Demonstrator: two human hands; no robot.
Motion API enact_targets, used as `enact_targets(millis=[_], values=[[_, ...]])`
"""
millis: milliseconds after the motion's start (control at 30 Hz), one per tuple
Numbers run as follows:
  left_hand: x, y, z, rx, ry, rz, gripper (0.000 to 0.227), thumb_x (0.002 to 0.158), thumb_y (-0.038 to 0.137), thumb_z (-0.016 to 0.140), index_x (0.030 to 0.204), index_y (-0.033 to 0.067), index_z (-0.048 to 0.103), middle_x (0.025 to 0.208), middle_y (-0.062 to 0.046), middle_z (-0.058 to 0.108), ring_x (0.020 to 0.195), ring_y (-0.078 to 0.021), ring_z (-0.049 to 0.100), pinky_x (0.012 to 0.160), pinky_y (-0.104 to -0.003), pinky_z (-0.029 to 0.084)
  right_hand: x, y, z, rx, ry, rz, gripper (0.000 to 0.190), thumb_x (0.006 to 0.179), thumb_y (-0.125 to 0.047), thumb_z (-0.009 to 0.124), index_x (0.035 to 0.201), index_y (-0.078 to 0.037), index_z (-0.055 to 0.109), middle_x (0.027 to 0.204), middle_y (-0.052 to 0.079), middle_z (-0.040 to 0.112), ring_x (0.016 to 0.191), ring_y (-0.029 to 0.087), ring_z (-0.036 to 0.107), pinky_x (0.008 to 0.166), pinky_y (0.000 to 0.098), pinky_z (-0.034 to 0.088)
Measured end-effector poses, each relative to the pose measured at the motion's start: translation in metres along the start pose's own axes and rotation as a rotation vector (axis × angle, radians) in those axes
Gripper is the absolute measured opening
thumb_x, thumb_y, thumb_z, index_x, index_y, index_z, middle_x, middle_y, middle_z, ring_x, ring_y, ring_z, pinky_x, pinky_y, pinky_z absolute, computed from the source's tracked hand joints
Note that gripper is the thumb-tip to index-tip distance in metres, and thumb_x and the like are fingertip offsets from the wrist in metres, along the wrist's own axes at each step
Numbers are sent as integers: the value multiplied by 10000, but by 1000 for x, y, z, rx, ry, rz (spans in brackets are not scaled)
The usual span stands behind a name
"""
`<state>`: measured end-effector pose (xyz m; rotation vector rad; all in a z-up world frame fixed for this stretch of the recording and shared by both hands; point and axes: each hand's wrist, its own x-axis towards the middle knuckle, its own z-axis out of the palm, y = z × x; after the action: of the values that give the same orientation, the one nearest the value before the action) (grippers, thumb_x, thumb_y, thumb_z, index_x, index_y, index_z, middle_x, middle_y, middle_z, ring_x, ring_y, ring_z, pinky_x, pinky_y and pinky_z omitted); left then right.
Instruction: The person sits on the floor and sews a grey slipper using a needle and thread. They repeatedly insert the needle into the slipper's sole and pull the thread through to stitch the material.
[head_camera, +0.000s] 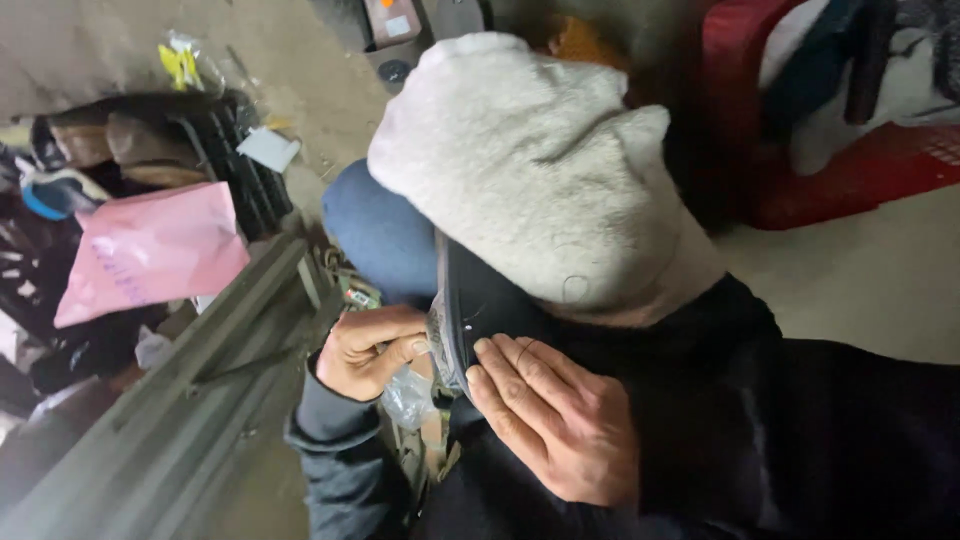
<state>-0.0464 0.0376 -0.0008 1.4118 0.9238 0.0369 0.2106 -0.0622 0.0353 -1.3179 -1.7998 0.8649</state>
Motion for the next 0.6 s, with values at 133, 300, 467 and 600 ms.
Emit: enact_targets(millis=[133,300,467,600], values=[[-16,-14,13,-51,125,21,174,909,19,668,1066,-46,707,940,-127,732,754,-213,648,712,-306,524,3,20,-28,192,-224,3,830,571,-411,902,1228,36,663,1299,209,639,927,314,634,781,440,535],[-22,-15,24,-128,198,33,195,920,35,671,1091,-49,711,960,-124,705,755,-193,602,721,-294,494,2,145,-101,687,-286,258,223,964,-200,444,1058,-103,622,1151,73,699,542,7,550,488,149,506],[-2,26,36,23,207,88,151,913,1,673,1055,-49,688,933,-101,701,740,-193,609,703,-291,495,-30,201,-115,-258,51,119,199,1243,300,729,1381,243,597,1371,391,620,1139,467,620,1081,514,545],[4,51,46,256,264,28,114,911,65,686,989,-18,682,904,-59,721,654,-183,599,634,-283,481,52,114,-69,-156,126,-504,147,932,44,635,1065,94,673,1240,270,541,1085,386,566,951,518,555]])
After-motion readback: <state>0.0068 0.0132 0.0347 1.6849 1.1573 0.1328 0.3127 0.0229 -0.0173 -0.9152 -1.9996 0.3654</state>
